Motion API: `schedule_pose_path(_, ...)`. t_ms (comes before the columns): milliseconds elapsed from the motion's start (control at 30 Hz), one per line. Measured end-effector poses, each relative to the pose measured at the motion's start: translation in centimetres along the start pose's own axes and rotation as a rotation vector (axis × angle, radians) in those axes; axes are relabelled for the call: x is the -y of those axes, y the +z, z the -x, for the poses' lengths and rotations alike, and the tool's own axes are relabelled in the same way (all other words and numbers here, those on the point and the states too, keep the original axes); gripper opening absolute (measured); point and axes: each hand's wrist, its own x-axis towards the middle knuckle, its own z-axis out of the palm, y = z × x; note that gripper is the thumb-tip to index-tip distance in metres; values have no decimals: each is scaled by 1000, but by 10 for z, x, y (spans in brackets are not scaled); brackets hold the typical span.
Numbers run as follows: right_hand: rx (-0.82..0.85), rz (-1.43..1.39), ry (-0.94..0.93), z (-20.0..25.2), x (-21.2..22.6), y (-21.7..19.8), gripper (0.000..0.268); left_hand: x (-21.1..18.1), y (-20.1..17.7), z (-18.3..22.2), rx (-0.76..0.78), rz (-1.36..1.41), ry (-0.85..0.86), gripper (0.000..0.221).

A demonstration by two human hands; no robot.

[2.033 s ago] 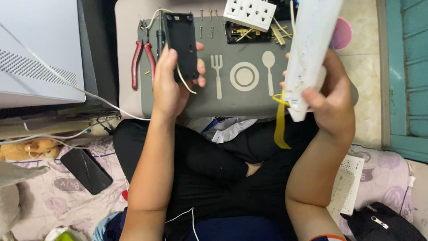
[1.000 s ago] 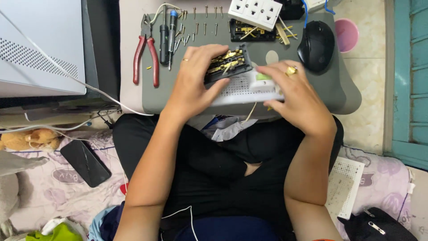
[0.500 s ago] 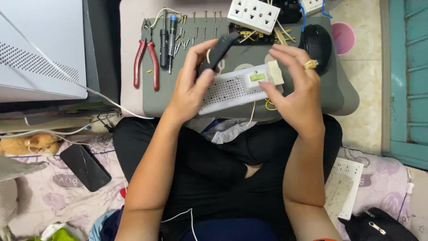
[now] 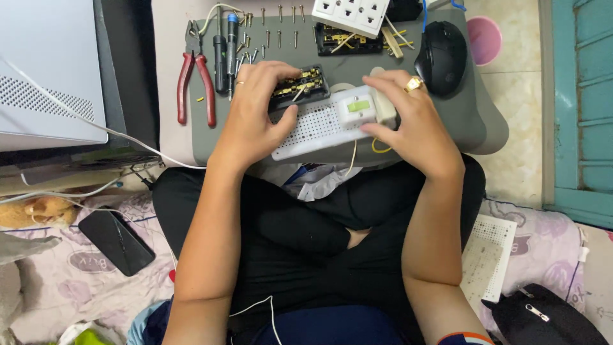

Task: Repairing an electrical component by tightening screws with a screwdriver

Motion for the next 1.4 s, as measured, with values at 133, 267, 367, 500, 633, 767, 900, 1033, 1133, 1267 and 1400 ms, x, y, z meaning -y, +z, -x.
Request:
schedule_pose_path(133,28,-41,-72,-1,1,1,60,3,-3,0,30,16,-30,41)
schedule_pose_path(267,46,-11,-121,-5,10,13,61,-1,-4,-2,14,29,-1,37)
schedule_pose_path(367,142,-36,-79,-8,20,13,65,-5,-8,-3,42,72,-77,39)
schedule_pose_path(500,-3,-173,-62,-10,19,10,68,2,0,-5,33,65,-41,42)
schedule_pose_path(633,-126,-142,-61,-17,25,19,58,3,26,-10,95,151,101,36)
schedule_pose_path(767,-126,-230,53,-23,17,22,58,-9,12,-1,319,-170,16,49)
schedule_pose_path(900,-89,-281,11,-28,8,19,33,-16,-15,6,304,-163,-69,58)
schedule_pose_path(1033,-74,-278,15,-33,-7,20,35,-16,-13,17,450,-264,-155,110)
schedule_pose_path(1133,7,-274,84,-32,-17,19,50,-21,-6,19,492,-361,-175,110)
schedule_pose_path(1267,19,-200,152,-33,-23,19,53,-22,-5,15,479,-349,-143,94)
schedule_pose_path(1400,-19,-216,98,-33,-25,23,60,-19,-5,13,436,-274,-79,88)
